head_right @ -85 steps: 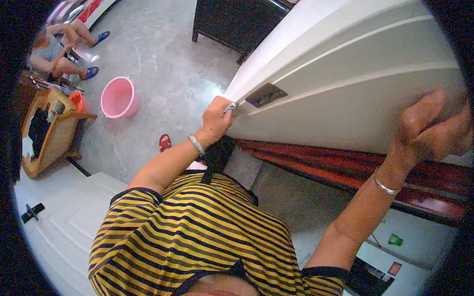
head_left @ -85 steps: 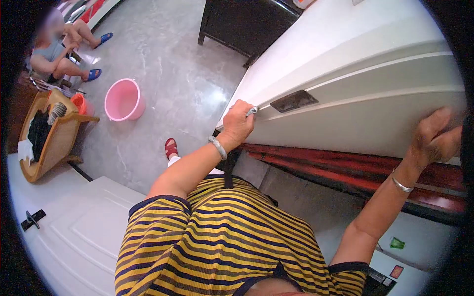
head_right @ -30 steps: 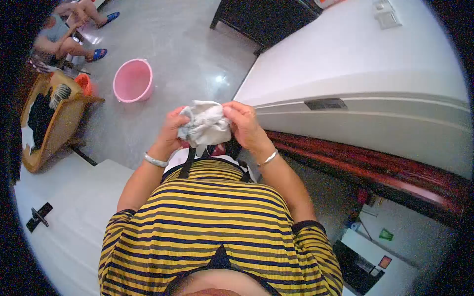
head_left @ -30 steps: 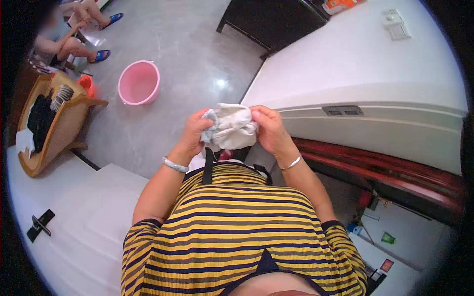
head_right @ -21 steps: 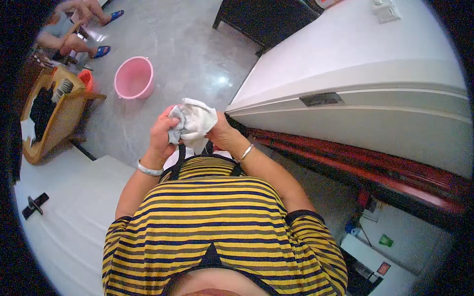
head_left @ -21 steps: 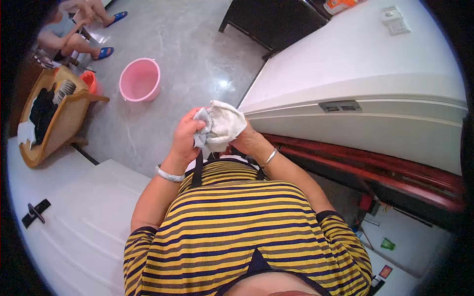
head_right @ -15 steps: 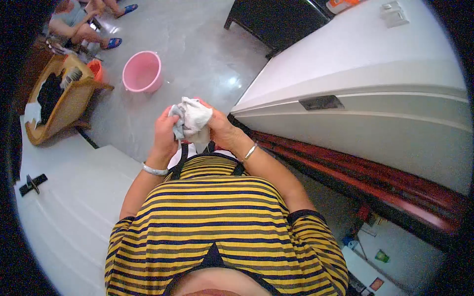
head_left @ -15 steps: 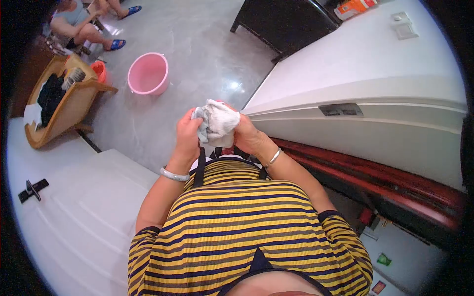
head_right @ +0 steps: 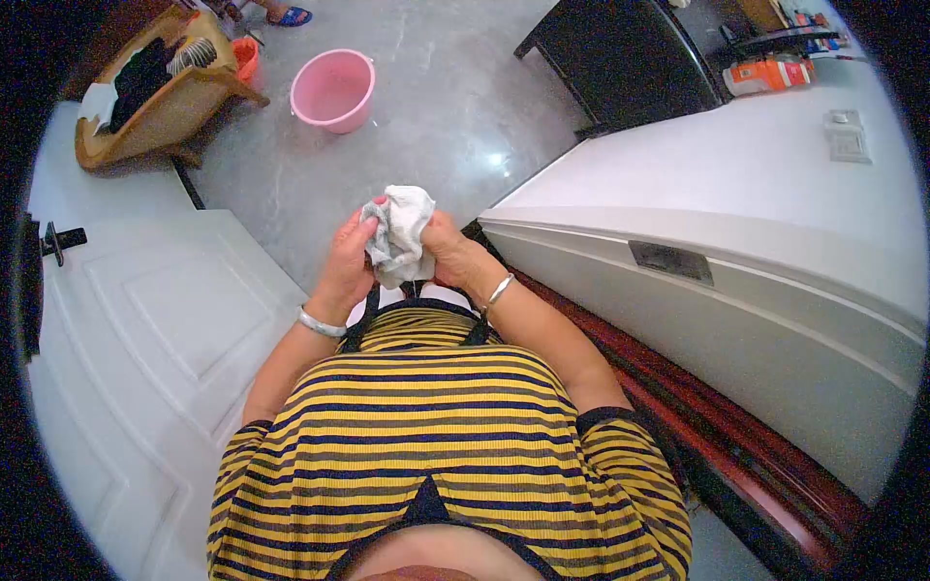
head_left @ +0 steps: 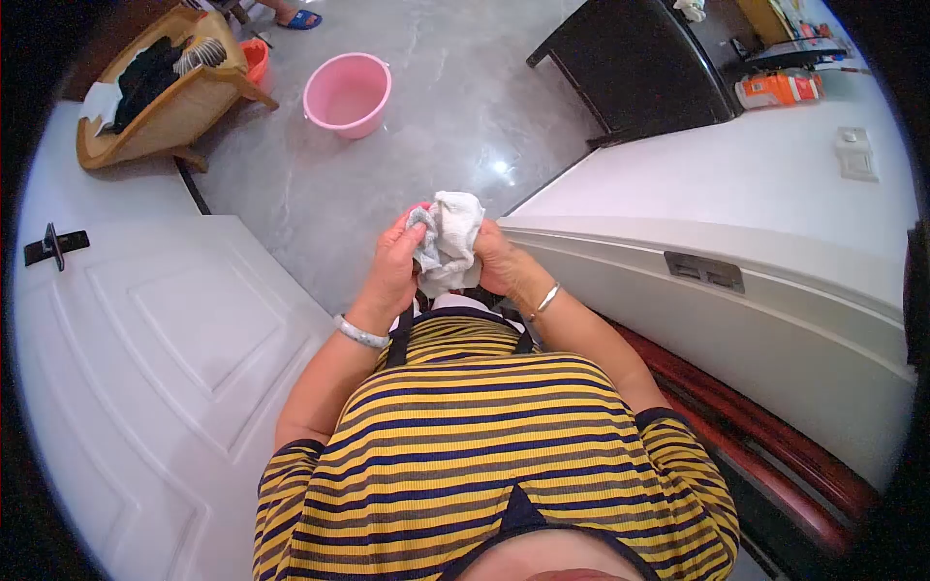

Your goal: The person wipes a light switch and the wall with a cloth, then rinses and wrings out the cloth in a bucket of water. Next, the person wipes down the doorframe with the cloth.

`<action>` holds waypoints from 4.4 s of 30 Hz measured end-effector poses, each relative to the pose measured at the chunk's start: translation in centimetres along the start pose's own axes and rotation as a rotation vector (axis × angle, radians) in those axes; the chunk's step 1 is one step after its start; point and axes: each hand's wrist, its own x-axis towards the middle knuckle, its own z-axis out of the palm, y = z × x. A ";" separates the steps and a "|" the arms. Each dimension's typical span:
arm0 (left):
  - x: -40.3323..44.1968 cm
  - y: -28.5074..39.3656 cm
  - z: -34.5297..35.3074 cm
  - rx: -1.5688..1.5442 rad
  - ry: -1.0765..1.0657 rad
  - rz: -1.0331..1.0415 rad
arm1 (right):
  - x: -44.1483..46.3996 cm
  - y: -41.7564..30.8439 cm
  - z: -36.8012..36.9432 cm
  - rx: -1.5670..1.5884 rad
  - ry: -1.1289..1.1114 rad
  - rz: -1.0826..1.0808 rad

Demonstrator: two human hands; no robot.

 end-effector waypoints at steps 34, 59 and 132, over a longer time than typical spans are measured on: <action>-3.7 -1.3 -16.4 0.196 0.477 -0.167 | -0.1 -13.6 -10.9 -2.615 -0.437 1.139; -3.9 -3.0 -17.9 0.133 0.467 -0.187 | -2.3 -15.9 -11.2 -2.580 -0.337 1.099; 12.7 -20.1 -34.0 0.861 0.677 -0.320 | 32.3 17.9 -50.4 -2.511 -0.045 1.229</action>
